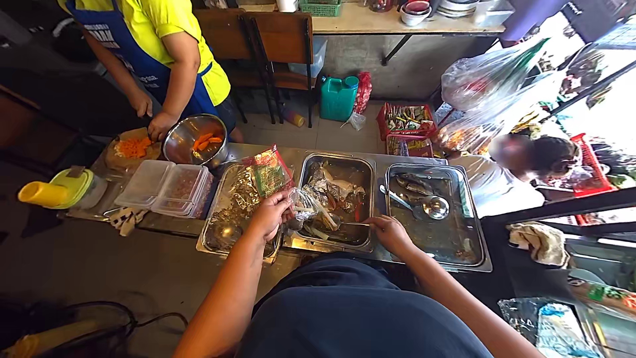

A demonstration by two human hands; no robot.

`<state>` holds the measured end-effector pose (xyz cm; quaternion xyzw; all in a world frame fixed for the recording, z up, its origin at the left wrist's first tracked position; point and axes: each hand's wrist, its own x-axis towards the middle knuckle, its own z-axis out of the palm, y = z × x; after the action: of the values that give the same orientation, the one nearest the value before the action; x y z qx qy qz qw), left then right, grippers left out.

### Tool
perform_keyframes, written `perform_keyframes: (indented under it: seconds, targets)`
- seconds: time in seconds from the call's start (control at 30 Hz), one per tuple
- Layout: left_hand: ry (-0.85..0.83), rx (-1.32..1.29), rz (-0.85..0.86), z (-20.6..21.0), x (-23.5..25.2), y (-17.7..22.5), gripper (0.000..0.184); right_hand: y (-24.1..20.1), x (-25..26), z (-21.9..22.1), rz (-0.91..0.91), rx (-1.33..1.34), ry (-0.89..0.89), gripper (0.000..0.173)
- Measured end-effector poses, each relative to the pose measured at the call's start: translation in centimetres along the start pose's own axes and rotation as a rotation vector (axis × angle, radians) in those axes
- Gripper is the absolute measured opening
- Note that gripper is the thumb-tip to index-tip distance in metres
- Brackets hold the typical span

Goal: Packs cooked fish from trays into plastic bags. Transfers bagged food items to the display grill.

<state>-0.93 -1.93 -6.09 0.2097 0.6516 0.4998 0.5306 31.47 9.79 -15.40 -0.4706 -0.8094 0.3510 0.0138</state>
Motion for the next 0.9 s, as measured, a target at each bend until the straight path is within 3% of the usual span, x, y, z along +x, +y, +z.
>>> perform_keyframes:
  seconds: [0.4, 0.57, 0.77, 0.9]
  targets:
    - [-0.057, 0.029, -0.008, 0.8, 0.9, -0.3, 0.031, 1.6, -1.2, -6.4, -0.126, 0.114, 0.122, 0.028]
    - [-0.081, 0.049, -0.023, 1.4, 1.1, -0.3, 0.033, -0.4, -1.5, -8.5, -0.179, 0.1, 0.174, 0.03]
    - [-0.081, 0.085, -0.034, 1.7, 1.3, -0.2, 0.035, -3.5, -1.1, -7.4, -0.266, 0.104, 0.262, 0.031]
    - [-0.078, 0.114, -0.014, 1.9, 1.4, -0.3, 0.034, -7.2, -1.0, -7.0, -0.296, -0.076, 0.341, 0.03]
